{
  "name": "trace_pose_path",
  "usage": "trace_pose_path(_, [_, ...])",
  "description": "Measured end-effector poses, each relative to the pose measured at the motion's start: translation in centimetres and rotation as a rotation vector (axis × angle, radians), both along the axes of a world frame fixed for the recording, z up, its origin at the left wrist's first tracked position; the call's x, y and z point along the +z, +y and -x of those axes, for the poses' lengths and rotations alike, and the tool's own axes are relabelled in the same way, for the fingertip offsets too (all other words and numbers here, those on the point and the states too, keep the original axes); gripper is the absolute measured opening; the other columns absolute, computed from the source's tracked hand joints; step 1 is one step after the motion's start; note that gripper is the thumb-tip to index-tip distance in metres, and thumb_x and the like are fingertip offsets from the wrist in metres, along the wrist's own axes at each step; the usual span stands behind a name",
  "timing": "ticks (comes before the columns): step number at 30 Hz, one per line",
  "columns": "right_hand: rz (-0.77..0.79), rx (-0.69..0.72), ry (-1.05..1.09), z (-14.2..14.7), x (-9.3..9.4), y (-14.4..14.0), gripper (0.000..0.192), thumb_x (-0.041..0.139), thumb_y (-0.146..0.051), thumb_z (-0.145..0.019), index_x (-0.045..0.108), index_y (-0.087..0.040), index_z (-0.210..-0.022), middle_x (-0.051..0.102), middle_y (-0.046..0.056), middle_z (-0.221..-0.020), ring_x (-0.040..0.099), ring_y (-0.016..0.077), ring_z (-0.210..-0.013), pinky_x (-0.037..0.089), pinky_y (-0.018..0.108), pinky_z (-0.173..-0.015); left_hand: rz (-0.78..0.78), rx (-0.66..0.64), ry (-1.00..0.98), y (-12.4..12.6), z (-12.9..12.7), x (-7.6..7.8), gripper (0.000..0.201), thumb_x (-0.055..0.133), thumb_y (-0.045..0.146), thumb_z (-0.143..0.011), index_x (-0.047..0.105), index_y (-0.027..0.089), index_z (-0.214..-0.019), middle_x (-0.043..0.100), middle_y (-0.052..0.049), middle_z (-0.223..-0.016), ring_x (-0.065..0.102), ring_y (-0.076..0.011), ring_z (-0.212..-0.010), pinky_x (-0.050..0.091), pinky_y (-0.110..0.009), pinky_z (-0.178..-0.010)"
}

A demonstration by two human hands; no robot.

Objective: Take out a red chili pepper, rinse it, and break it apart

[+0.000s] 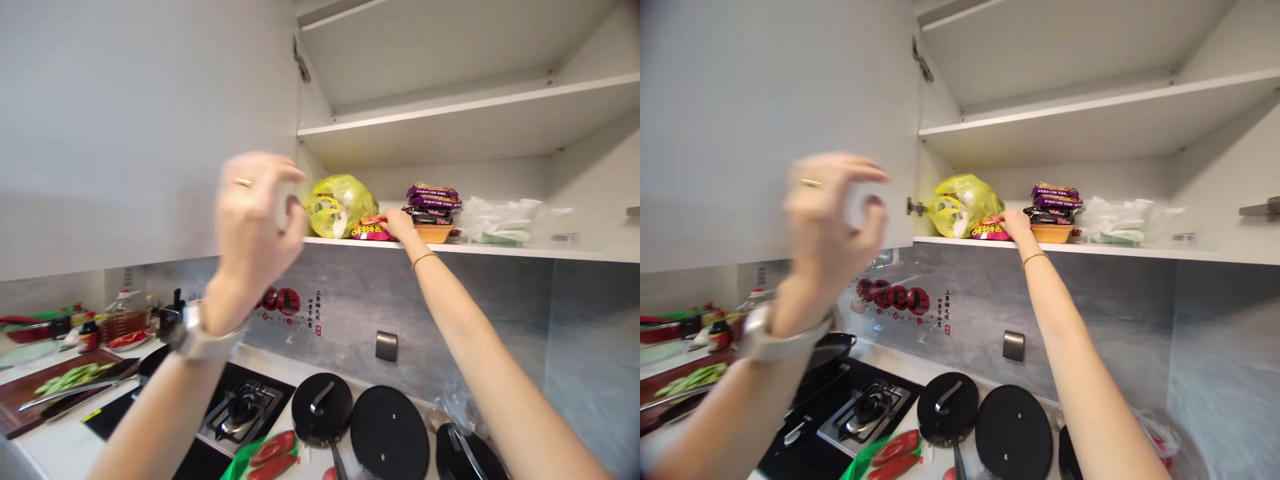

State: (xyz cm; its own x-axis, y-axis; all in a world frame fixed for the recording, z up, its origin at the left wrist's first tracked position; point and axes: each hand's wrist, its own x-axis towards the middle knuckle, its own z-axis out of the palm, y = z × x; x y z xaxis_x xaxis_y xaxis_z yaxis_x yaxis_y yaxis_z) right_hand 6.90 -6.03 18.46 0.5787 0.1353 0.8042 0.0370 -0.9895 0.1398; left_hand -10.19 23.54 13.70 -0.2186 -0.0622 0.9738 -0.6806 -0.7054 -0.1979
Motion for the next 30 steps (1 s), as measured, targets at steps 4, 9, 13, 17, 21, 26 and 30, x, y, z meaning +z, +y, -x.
trace_pose_path(4, [-0.105,0.128,-0.106,-0.6,0.1,-1.9,0.029,0.051,-0.028,-0.091,0.073,-0.022,-0.109,0.073,0.01,-0.103,0.065,0.0228,-0.093,0.045,0.03,-0.082,-0.225,0.058,0.232,-6.0,-7.4,0.1,0.025,0.048,0.007,-0.08,0.068,0.015,-0.092,0.069,-0.009,-0.097,0.06,-0.0221,-0.099,0.049,-0.034,-0.086])
trace_pose_path(9, [-0.246,0.416,-0.253,-0.9,-0.1,-5.0,0.028,0.05,-0.022,-0.09,0.075,-0.018,-0.103,0.075,0.007,-0.099,0.067,0.0202,-0.088,0.048,0.028,-0.079,-0.3,-0.016,0.444,-11.8,-17.6,2.3,0.031,0.043,0.008,-0.084,0.07,0.014,-0.096,0.072,-0.01,-0.095,0.064,-0.0191,-0.09,0.047,-0.029,-0.083])
trace_pose_path(13, [-0.168,0.566,-0.264,-0.9,-0.3,-6.6,0.027,0.052,-0.022,-0.089,0.074,-0.021,-0.104,0.073,0.004,-0.105,0.066,0.0199,-0.096,0.047,0.031,-0.088,-0.399,0.106,0.337,-13.7,-20.7,3.3,0.033,0.042,0.012,-0.088,0.071,0.018,-0.101,0.071,-0.009,-0.096,0.061,-0.0208,-0.091,0.044,-0.031,-0.08])
trace_pose_path(17, [-0.086,0.575,-0.264,-0.9,-0.3,-7.3,0.027,0.052,-0.02,-0.089,0.074,-0.024,-0.105,0.072,0.003,-0.109,0.064,0.0202,-0.101,0.046,0.035,-0.093,-0.488,0.306,0.207,-14.7,-22.0,3.6,0.029,0.043,0.015,-0.09,0.071,0.017,-0.097,0.068,-0.012,-0.09,0.058,-0.0241,-0.088,0.041,-0.036,-0.077])
trace_pose_path(21, [-0.04,0.567,-0.268,-1.1,-0.1,-7.4,0.027,0.051,-0.021,-0.09,0.074,-0.024,-0.104,0.072,0.004,-0.107,0.064,0.0202,-0.099,0.046,0.035,-0.092,-0.467,0.366,0.168,-15.4,-22.9,4.1,0.029,0.043,0.012,-0.087,0.071,0.016,-0.093,0.066,-0.014,-0.088,0.057,-0.0249,-0.088,0.038,-0.039,-0.078])
trace_pose_path(26, [0.029,0.481,-0.319,-1.3,-0.1,-7.2,0.03,0.048,-0.02,-0.091,0.072,-0.025,-0.107,0.072,0.004,-0.107,0.059,0.0239,-0.11,0.044,0.043,-0.096,-0.462,0.395,0.166,-15.5,-22.9,4.8,0.032,0.04,0.013,-0.088,0.072,0.014,-0.094,0.065,-0.013,-0.087,0.057,-0.025,-0.085,0.037,-0.043,-0.082])
trace_pose_path(30, [0.151,0.414,-0.343,-1.1,-0.2,-5.8,0.037,0.051,-0.018,-0.088,0.064,-0.022,-0.123,0.065,0.007,-0.123,0.051,0.0276,-0.123,0.038,0.049,-0.102,-0.437,0.381,0.149,-15.7,-23.2,5.1,0.033,0.041,0.013,-0.087,0.074,0.014,-0.091,0.065,-0.015,-0.094,0.056,-0.0268,-0.092,0.036,-0.047,-0.086])
